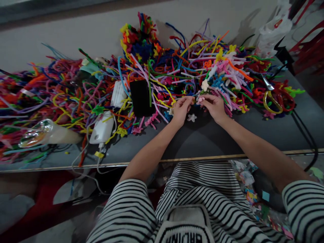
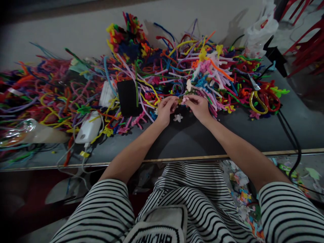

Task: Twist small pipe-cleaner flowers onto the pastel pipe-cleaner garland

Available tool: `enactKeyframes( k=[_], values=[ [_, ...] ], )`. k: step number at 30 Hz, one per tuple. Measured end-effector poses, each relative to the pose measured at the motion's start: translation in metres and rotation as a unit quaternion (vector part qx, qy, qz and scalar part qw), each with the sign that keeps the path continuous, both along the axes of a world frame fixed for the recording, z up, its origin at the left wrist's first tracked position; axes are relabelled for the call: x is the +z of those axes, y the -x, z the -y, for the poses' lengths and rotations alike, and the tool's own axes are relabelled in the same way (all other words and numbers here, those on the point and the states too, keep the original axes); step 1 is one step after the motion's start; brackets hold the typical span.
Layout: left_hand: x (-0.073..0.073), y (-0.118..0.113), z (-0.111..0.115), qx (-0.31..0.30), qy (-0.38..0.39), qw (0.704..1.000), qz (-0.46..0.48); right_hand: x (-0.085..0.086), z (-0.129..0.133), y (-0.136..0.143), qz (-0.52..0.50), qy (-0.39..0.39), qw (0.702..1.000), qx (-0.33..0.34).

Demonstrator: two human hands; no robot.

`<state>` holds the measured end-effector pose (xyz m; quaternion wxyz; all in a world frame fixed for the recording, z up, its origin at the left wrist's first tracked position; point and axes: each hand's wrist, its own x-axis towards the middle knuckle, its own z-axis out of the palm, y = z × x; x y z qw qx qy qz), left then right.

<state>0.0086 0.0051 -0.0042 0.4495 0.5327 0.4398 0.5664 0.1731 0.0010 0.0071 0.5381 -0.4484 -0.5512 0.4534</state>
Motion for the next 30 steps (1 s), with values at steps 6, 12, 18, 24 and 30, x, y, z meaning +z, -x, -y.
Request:
enactKeyframes(
  k=[6, 12, 18, 24, 30],
  values=[
    [0.014, -0.002, 0.014, 0.017, -0.097, 0.986, -0.134, -0.002, 0.003, 0.0, 0.094, -0.081, 0.992, -0.024],
    [0.012, -0.003, 0.017, 0.031, -0.13, 0.97, -0.202, -0.002, 0.004, -0.001, 0.166, -0.117, 0.978, -0.05],
    [0.011, -0.002, 0.014, 0.025, -0.15, 0.952, -0.267, -0.003, 0.004, -0.001, 0.166, -0.132, 0.976, -0.045],
    [0.014, -0.003, 0.015, -0.087, -0.058, 0.99, -0.091, 0.001, 0.005, -0.002, 0.084, -0.069, 0.994, -0.013],
    [0.011, -0.008, 0.014, -0.08, -0.023, 0.996, -0.015, 0.004, 0.004, 0.001, 0.0, 0.024, 0.999, 0.04]
  ],
)
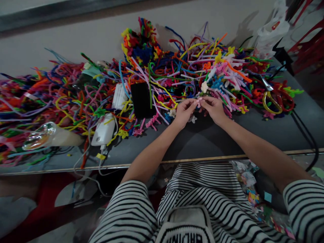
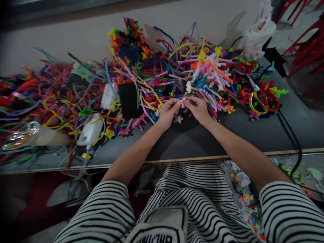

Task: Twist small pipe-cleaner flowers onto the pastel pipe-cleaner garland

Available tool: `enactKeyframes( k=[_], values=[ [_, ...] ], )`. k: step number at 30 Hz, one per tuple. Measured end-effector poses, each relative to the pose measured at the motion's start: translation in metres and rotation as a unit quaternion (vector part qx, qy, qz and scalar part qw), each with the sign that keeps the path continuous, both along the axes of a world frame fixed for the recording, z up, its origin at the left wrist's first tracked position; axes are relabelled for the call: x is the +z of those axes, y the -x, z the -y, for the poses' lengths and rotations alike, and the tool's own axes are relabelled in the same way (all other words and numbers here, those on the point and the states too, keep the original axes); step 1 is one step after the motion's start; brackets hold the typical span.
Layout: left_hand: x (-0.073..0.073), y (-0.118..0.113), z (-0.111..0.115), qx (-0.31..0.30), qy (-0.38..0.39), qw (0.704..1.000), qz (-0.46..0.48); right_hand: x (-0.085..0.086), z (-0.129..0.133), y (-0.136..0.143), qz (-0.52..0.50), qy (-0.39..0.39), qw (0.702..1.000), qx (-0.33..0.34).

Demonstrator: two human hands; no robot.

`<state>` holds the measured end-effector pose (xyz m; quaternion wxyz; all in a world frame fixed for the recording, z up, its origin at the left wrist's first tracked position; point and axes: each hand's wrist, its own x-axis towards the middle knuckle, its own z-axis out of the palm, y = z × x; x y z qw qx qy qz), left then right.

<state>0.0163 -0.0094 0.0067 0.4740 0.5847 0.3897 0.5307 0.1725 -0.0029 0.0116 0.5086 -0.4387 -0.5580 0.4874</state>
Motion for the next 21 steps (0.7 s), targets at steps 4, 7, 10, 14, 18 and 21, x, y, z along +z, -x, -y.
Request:
enactKeyframes(
  k=[4, 7, 10, 14, 18, 21],
  values=[
    [-0.003, 0.001, -0.003, 0.046, -0.048, 0.997, -0.044, -0.001, -0.003, 0.0, -0.013, 0.014, 1.0, -0.019],
    [0.001, 0.005, -0.001, 0.087, -0.085, 0.989, -0.088, -0.002, -0.002, -0.001, 0.005, -0.014, 0.999, -0.029],
    [0.007, 0.008, 0.003, 0.119, -0.137, 0.972, -0.148, -0.002, -0.001, -0.002, 0.034, -0.063, 0.997, -0.028],
    [0.009, 0.009, 0.003, 0.121, -0.167, 0.957, -0.204, -0.003, 0.002, -0.001, 0.066, -0.093, 0.993, -0.04],
    [0.003, 0.01, 0.0, 0.131, -0.168, 0.953, -0.215, -0.001, 0.005, -0.001, 0.096, -0.112, 0.988, -0.041],
    [0.003, 0.01, -0.001, 0.138, -0.138, 0.955, -0.222, 0.002, 0.007, 0.0, 0.098, -0.125, 0.987, -0.03]
  ],
)
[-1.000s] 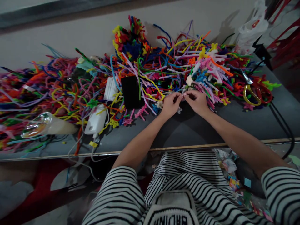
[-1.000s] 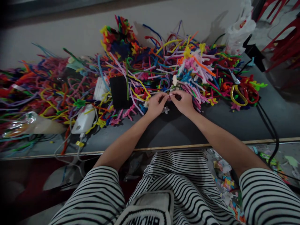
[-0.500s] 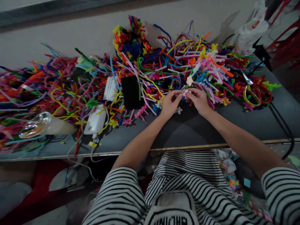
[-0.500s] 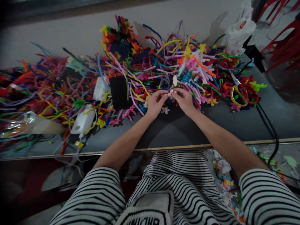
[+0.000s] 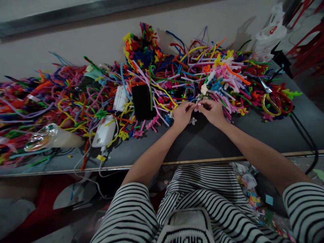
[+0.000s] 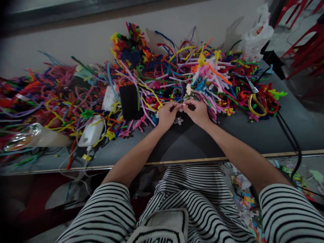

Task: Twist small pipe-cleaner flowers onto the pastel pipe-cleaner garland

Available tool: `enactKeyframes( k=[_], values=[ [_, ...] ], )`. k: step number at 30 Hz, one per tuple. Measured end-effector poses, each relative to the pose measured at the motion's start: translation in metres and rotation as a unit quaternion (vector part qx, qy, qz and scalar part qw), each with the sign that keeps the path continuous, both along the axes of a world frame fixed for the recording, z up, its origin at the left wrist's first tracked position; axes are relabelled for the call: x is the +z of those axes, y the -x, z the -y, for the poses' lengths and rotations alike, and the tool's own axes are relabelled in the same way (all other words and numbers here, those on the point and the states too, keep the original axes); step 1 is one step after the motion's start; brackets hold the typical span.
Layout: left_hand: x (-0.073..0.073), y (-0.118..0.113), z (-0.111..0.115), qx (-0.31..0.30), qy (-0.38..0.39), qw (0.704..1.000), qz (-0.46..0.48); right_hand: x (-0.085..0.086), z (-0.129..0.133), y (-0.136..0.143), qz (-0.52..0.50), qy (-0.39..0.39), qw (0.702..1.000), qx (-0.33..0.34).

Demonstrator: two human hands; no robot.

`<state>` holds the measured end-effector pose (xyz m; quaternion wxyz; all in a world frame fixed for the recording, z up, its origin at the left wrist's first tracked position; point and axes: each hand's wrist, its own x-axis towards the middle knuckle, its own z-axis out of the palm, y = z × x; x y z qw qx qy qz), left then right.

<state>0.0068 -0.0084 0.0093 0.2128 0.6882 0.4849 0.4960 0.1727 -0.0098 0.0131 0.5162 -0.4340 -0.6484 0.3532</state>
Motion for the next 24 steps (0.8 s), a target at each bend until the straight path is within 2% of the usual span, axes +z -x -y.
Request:
enactKeyframes(
  k=[3, 5, 8, 13, 18, 24],
  values=[
    [0.0, -0.001, 0.0, -0.011, 0.024, 0.999, 0.029, 0.0, 0.0, 0.0, -0.011, 0.008, 1.0, -0.001],
    [-0.003, -0.001, -0.001, -0.03, 0.03, 0.997, 0.06, 0.0, -0.001, -0.001, -0.025, 0.037, 0.999, -0.004],
    [-0.008, -0.002, -0.003, -0.044, 0.051, 0.992, 0.105, -0.001, -0.004, -0.004, -0.043, 0.093, 0.994, 0.025],
    [-0.01, -0.005, -0.003, -0.071, 0.128, 0.968, 0.204, -0.002, -0.005, -0.006, -0.074, 0.115, 0.989, 0.052],
    [-0.005, -0.007, -0.001, -0.049, 0.118, 0.973, 0.193, -0.002, -0.008, -0.003, -0.128, 0.211, 0.969, 0.034],
    [-0.009, -0.005, -0.006, -0.021, 0.112, 0.978, 0.172, 0.0, -0.01, -0.003, -0.133, 0.21, 0.967, 0.048]
  ],
)
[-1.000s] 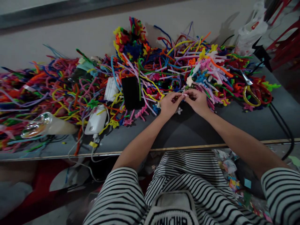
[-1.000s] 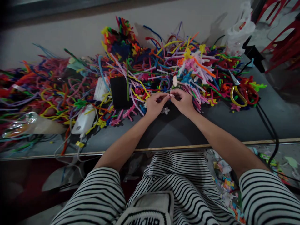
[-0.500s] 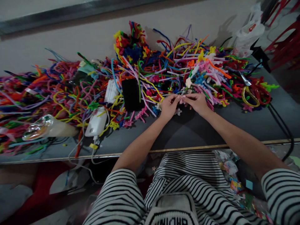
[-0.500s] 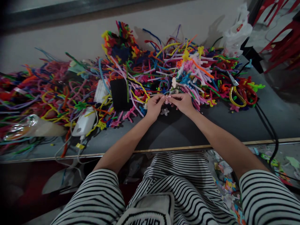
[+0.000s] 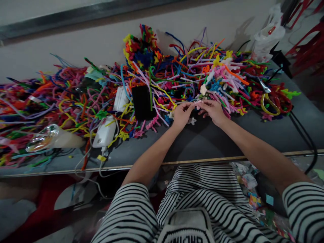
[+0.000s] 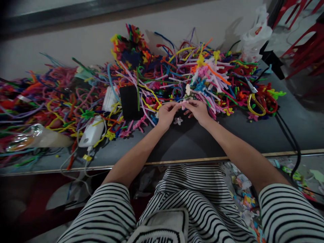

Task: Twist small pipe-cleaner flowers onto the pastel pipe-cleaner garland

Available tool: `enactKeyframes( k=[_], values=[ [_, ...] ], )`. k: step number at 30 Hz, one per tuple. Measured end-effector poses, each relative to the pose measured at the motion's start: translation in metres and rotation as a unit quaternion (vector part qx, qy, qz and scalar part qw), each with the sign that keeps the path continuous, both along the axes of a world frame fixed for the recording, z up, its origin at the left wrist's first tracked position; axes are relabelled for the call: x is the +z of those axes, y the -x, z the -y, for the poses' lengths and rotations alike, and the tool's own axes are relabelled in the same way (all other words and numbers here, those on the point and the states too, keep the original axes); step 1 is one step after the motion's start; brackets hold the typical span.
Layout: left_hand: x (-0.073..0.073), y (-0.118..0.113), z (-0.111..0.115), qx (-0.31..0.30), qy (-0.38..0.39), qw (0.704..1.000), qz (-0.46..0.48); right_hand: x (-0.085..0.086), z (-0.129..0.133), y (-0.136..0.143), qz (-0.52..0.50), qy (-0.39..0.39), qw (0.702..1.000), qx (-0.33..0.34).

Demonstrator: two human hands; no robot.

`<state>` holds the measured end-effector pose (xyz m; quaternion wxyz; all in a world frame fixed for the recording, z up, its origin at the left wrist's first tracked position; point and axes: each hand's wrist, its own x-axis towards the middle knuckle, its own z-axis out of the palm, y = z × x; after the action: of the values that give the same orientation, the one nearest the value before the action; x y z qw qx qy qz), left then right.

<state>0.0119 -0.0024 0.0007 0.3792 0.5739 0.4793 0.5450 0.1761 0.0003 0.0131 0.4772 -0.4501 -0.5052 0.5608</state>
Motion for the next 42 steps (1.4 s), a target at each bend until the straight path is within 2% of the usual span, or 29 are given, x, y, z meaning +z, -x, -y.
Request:
enactKeyframes(
  k=[5, 8, 13, 22, 31, 35, 42],
  values=[
    [0.001, 0.001, -0.001, 0.007, -0.004, 1.0, 0.0, 0.0, 0.0, -0.001, 0.035, -0.051, 0.998, -0.014],
    [0.003, -0.001, 0.001, -0.015, -0.015, 1.0, -0.011, -0.001, -0.001, -0.003, 0.046, -0.082, 0.995, -0.033],
    [0.006, -0.001, 0.003, -0.069, -0.032, 0.997, -0.028, -0.003, -0.002, -0.004, 0.046, -0.083, 0.994, -0.047],
    [0.003, 0.006, -0.001, -0.094, -0.075, 0.989, -0.081, -0.003, 0.002, -0.003, 0.063, -0.08, 0.993, -0.057],
    [-0.004, 0.007, -0.005, -0.093, -0.078, 0.99, -0.075, -0.007, 0.003, -0.001, 0.052, -0.078, 0.994, -0.049],
    [-0.006, 0.005, -0.005, -0.094, -0.081, 0.99, -0.07, -0.008, 0.002, -0.001, 0.049, -0.101, 0.992, -0.054],
    [-0.004, -0.001, -0.001, -0.05, -0.095, 0.991, -0.085, -0.008, -0.002, 0.0, 0.039, -0.107, 0.991, -0.069]
  ],
)
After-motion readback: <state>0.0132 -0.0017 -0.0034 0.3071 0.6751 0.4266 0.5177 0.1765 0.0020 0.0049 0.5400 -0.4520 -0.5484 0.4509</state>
